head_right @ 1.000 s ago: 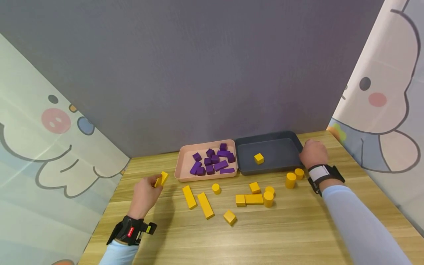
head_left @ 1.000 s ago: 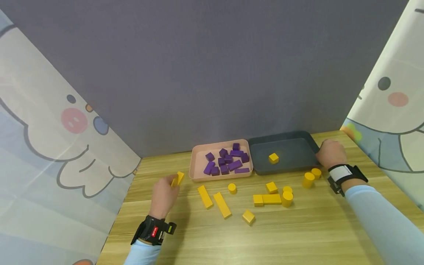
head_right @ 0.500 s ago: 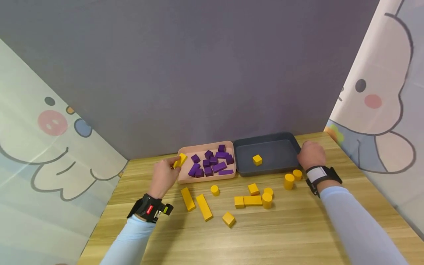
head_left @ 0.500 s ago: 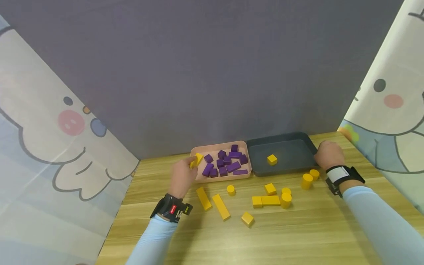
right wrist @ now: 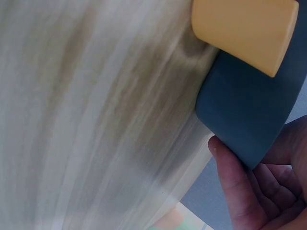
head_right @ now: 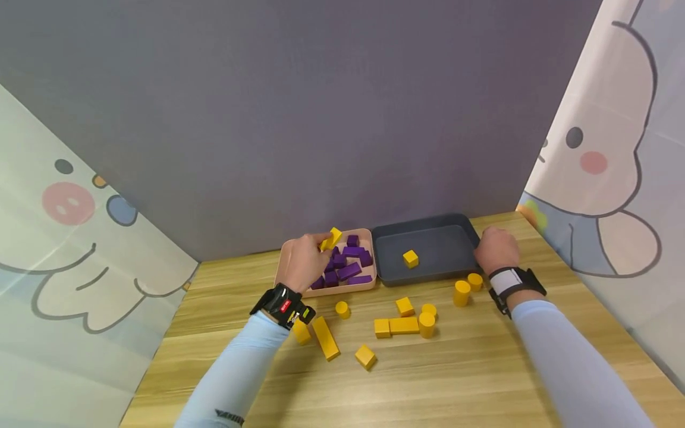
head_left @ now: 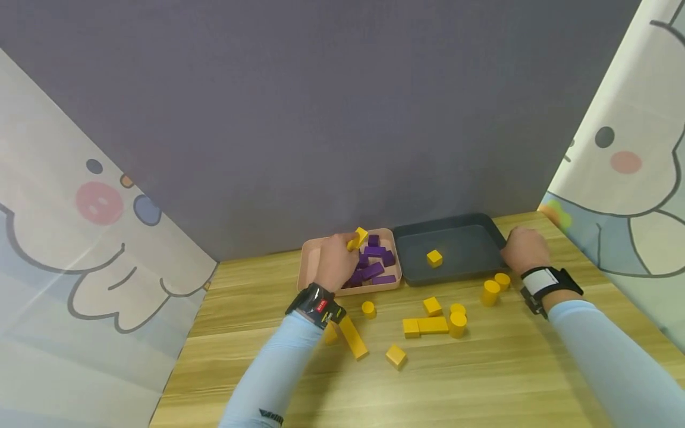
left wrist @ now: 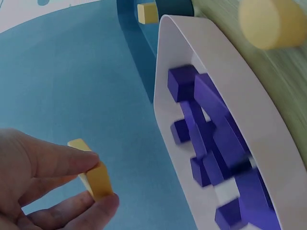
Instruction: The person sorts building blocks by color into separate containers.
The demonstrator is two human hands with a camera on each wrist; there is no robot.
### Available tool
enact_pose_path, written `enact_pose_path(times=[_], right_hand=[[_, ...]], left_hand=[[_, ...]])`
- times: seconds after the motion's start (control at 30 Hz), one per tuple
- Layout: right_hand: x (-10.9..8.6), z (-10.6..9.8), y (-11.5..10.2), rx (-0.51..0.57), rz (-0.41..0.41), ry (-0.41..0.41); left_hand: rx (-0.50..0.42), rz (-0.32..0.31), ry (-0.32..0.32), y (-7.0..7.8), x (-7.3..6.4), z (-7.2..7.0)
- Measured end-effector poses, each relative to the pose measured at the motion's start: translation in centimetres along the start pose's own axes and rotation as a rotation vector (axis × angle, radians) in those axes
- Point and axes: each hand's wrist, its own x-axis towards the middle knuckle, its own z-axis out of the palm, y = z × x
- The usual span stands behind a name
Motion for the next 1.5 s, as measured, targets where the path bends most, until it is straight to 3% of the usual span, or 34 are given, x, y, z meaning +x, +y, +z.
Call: enact_pose_path(times=[0.4,0.73,0.87,1.13,1.5], right_hand=[[-0.1,-0.1,-0.1,-0.012,-0.005,-0.002],[-0.2,0.4,-0.2,-0.026,0.008,-0.003],[-0.1,0.4,-0.3,-0.027,0.016,-0.014],[-0.2,0.4,-0.2,-0.031,0.011,-0.005],[-0.2,0.3,-0.3,-0.030,0.017,-0.004]], left_hand=[[-0.120,0.036,-0.051,2.7,3.9,5.4],[-0.024,0.120,-0.068,3.9,5.5,10.6],[0.010,0.109,-0.079,4.1,5.8,12.3],[0.041,0.068,-0.164,5.0,5.9,13.5],[0.047,0.060,-0.195,5.1,6.0,14.3]])
